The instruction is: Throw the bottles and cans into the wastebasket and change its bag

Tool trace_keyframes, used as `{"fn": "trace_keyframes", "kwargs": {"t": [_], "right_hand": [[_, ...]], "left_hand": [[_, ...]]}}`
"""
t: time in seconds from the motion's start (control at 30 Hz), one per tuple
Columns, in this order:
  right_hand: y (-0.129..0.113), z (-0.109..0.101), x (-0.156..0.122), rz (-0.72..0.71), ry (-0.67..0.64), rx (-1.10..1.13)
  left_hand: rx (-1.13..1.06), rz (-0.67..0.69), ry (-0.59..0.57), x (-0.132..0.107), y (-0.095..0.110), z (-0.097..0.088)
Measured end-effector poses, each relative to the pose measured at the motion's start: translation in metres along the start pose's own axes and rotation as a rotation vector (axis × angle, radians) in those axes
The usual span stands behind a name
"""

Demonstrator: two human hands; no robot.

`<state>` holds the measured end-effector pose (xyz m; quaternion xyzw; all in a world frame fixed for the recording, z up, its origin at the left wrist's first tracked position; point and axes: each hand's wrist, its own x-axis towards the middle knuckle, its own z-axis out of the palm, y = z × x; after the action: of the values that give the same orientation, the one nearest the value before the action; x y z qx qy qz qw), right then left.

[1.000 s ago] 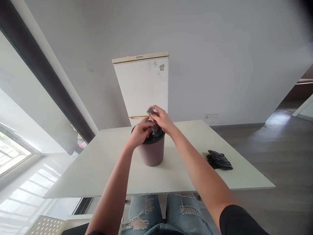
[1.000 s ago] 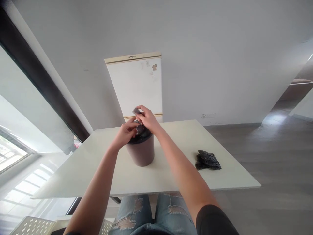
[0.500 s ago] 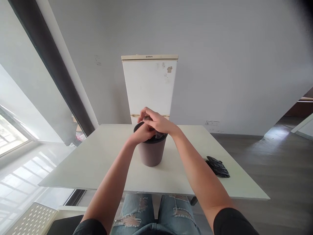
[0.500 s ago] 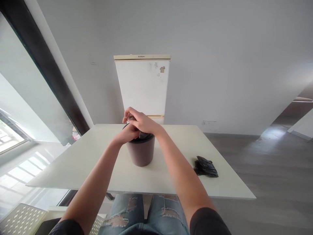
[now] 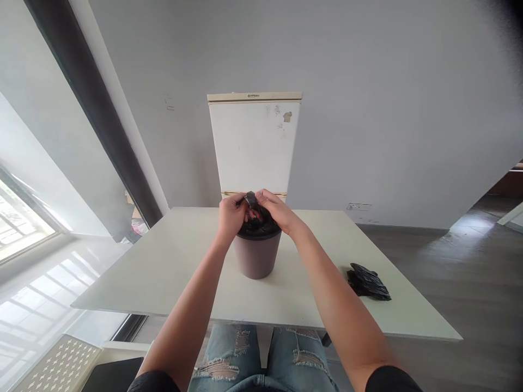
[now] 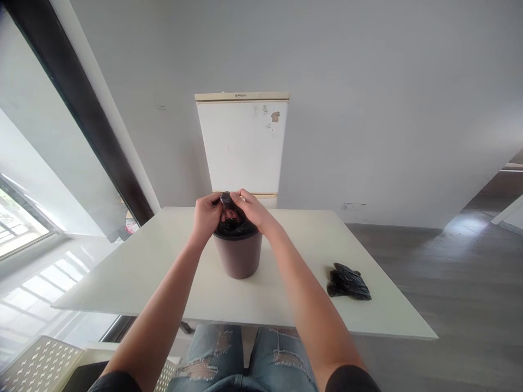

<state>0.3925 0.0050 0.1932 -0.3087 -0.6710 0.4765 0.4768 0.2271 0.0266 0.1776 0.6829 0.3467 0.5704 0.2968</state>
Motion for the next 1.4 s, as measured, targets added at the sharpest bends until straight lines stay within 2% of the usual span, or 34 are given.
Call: {"fn": "trace_keyframes", "kwargs": {"t": [0.1, 0.33, 0.5, 0.7, 0.9, 0.97, 1.03, 1.17, 1.3, 1.4], "right_hand": [[0.001, -0.003, -0.007, 0.005, 0.067, -0.099], [0.022, 0.008, -0.022, -0.234, 0.246, -0.683], [0.029, 0.019, -0.032, -0.349, 0.424, -1.041], [0.038, 0.024, -0.039, -0.386, 0.384, -1.158], [0.035, 0.011, -0.039, -0.373, 0.238, -1.053], [0.032, 0.003, -0.035, -0.378, 0.212, -1.074], [0.03, -0.004, -0.031, -0.382, 0.187, -1.076], [0.029, -0.013, -0.025, -0.381, 0.106, -0.972], [0.028, -0.014, -0.023, -0.353, 0.074, -0.997], [0.028, -0.014, -0.023, -0.348, 0.109, -1.05]], "left_hand": [[0.16, -0.009, 0.078, -0.003, 0.002, 0.001], [0.436, 0.05, 0.106, -0.005, 0.008, 0.003], [0.281, -0.172, -0.006, 0.0, 0.006, 0.001], [0.119, -0.363, -0.247, 0.008, 0.015, -0.01], [0.122, -0.421, -0.642, 0.017, 0.032, -0.023], [0.158, -0.415, -0.695, 0.017, 0.037, -0.024], [0.172, -0.385, -0.665, 0.016, 0.039, -0.022], [0.162, -0.352, -0.519, 0.014, 0.037, -0.016], [0.164, -0.365, -0.489, 0.015, 0.031, -0.015], [0.173, -0.333, -0.449, 0.015, 0.027, -0.015]]}}
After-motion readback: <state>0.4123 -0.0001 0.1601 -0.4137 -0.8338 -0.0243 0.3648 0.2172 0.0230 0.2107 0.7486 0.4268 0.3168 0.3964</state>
